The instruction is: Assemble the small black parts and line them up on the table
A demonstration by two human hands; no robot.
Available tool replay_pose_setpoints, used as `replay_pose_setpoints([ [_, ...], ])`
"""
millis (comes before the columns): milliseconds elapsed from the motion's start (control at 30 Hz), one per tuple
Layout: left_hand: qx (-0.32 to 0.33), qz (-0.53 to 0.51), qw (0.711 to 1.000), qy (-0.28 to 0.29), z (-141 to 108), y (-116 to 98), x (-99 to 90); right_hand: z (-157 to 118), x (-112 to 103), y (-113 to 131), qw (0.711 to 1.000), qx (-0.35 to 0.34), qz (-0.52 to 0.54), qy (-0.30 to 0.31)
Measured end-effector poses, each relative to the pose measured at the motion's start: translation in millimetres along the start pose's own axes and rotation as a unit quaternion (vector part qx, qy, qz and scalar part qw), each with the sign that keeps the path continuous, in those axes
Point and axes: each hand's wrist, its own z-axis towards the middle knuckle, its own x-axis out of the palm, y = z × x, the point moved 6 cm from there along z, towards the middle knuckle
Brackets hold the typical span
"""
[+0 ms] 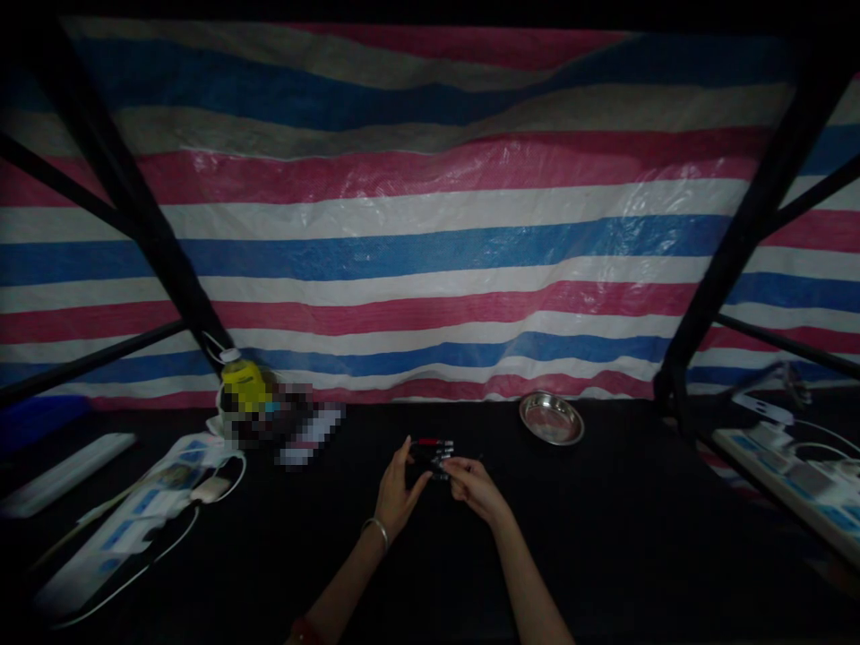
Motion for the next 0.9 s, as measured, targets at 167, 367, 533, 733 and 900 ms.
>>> replay_pose_setpoints([
  [167,0.015,-0.002,1.000,0.008,3.4,-4.8,-3.0,1.0,0.2,-1.0,0.999,-0.007,-0.040,-0.012],
  [367,-0.016,-0.066,0.997,-0.029,8.0,-2.8,-9.5,1.6,-2.2,0.8,0.995,-0.026,-0.084,-0.043],
  [533,-0.074,-0.119,0.989,-0.041,10.1,6.1,-8.7,1.3,-11.1,7.3,0.981,-0.061,-0.147,-0.109],
  [733,-0.159,-0.158,0.975,0.005,10.4,21.1,-0.1,4.4,-17.4,8.4,0.964,-0.088,-0.195,-0.157],
  [900,-0.236,-0.190,0.953,0.011,7.8,39.2,2.9,-5.3,-23.0,24.6,0.926,-0.176,-0.246,-0.225],
])
